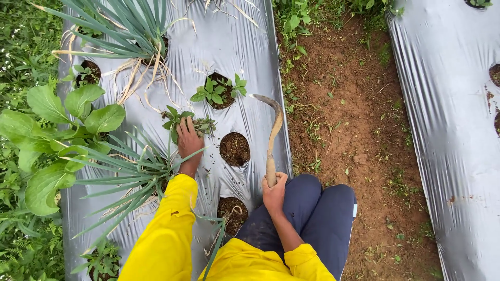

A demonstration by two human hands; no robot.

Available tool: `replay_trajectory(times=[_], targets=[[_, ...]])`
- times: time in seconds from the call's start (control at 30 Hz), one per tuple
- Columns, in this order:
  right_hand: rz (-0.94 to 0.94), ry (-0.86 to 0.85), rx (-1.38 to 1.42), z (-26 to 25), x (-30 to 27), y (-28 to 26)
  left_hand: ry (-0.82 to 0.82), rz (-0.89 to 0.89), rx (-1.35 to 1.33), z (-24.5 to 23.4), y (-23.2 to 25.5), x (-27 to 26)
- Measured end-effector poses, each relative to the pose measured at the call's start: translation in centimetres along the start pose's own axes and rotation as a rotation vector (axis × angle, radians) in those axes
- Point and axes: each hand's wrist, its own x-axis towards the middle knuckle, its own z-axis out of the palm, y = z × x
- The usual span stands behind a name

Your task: The person uses a sickle to cut weeds in a garden bed and gathers them by hand. They then walk along a path between plastic-covered rows and kneel to pull weeds from around the base of plants.

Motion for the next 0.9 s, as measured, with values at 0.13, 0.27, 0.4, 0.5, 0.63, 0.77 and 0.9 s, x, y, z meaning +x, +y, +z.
replay_trajectory(times=[0.13,0.27,0.4,0.5,0.63,0.77,0.9], targets=[[0.006,-0.085,-0.045,-1.1,3.6,-0.6,-0.067,-0.105,-0.048,-0.7,0.3,5.2],[-0.075,-0.194,-0.066,-1.1,10.2,-1.5,-0.067,-0.127,-0.173,-0.9,-0.1,8.5],[-0.057,-0.291,-0.113,1.2,17.6,-5.4,0.056,-0.135,-0.154,1.4,-0.8,7.6],[-0.143,-0.365,-0.125,5.8,24.5,-9.5,0.171,-0.132,-0.176,2.4,-1.3,9.1],[-0.276,-0.458,-0.177,10.7,30.5,-14.1,0.167,-0.107,-0.086,2.8,-1.5,8.5],[-0.403,-0.53,-0.236,14.9,35.6,-19.1,0.155,-0.105,-0.072,2.2,-1.4,9.3],[-0.481,-0.605,-0.266,17.5,38.2,-22.0,0.149,-0.156,-0.052,2.1,-1.0,9.2]])
